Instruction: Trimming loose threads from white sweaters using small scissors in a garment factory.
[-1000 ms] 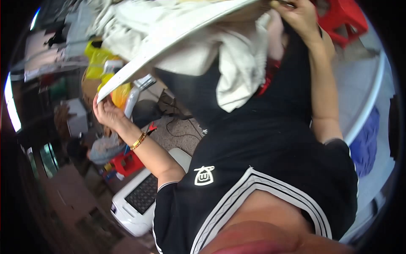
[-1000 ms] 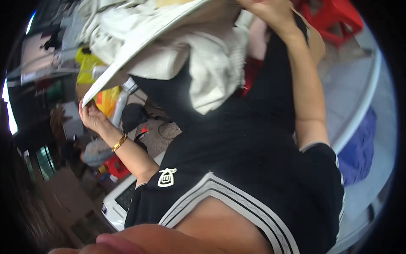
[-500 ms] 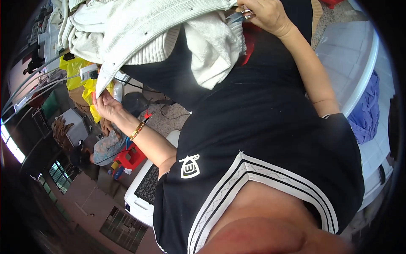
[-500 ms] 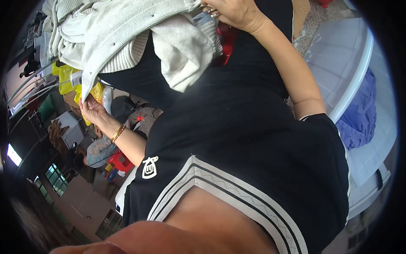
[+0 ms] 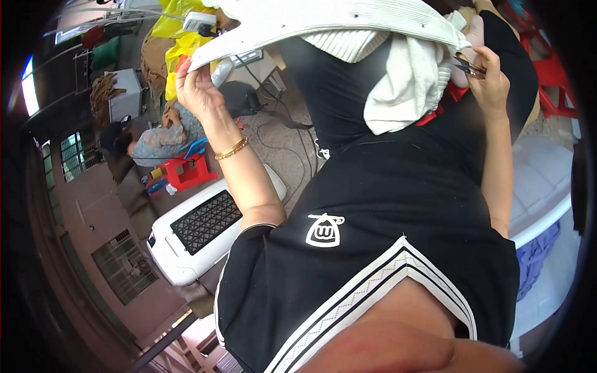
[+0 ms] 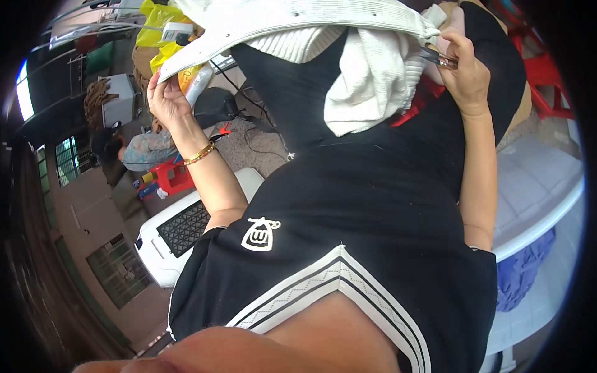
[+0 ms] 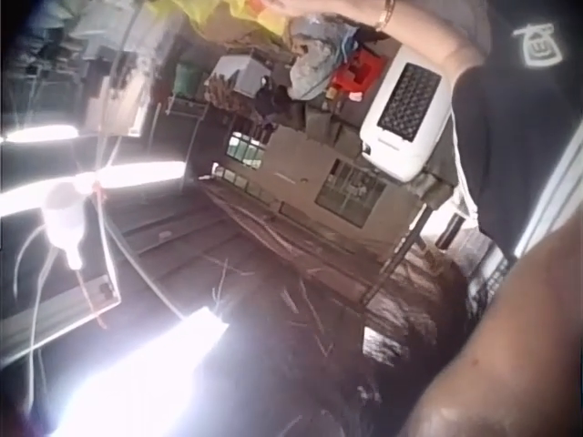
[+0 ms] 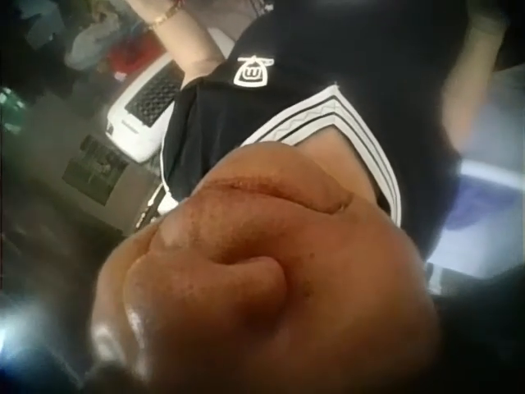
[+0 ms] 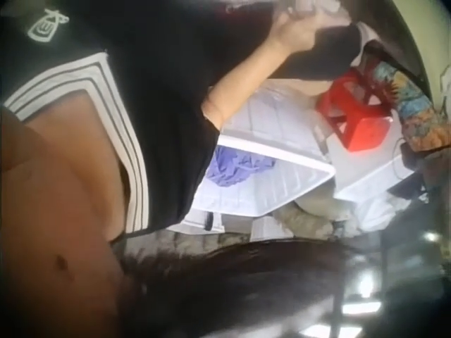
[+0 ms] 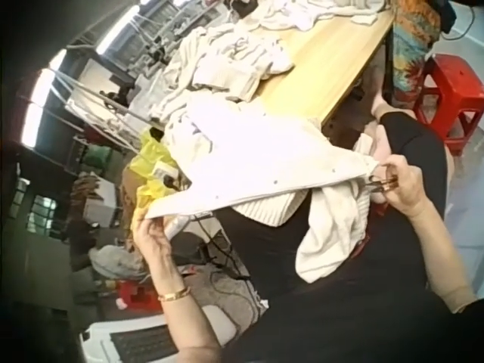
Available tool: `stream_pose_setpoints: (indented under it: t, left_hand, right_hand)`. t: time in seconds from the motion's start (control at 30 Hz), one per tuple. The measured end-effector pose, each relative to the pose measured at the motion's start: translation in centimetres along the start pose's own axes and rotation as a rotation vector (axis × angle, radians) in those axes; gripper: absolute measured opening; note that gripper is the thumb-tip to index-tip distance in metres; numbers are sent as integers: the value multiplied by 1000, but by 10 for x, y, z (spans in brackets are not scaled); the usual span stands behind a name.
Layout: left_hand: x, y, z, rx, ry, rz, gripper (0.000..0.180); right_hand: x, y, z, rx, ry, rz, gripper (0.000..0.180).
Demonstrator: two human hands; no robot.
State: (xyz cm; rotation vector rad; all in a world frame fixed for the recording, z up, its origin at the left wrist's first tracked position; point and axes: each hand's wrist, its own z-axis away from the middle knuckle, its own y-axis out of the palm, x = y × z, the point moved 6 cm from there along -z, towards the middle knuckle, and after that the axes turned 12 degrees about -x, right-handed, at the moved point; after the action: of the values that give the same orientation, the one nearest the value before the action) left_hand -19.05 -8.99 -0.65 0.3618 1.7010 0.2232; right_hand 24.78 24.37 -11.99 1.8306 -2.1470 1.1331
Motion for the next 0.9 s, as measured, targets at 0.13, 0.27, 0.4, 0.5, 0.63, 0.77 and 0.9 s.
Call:
stream_pose_setpoints:
  t: [0.13, 0.27, 0.4, 0.5, 0.63, 0.77, 0.9]
  left_hand:
    - [-1, -3, -2, 19, -32, -207, 23]
    - [4, 15, 13, 151, 119, -513, 29]
    - [-3, 87, 86, 396, 74, -443, 32]
    - [-5, 108, 116, 624, 582, -738, 76]
    - [-7, 158, 155, 852, 848, -883, 69]
    - [-12, 177, 152, 872, 875, -869, 32]
    - [-36, 208, 153, 913, 661, -484, 61]
  right_hand:
    - [-1, 7, -2, 37, 34, 17, 48]
    - [-3, 6, -5, -18, 7, 31, 49]
    - [-12, 5, -6, -26, 70, 39, 57]
    - [3, 14, -16, 52, 137, -72, 69]
    - [-22, 24, -5, 110, 153, -294, 41]
    - [-11, 12, -20, 132, 672, -653, 15]
    - [43, -25, -69, -20, 822, -1238, 10]
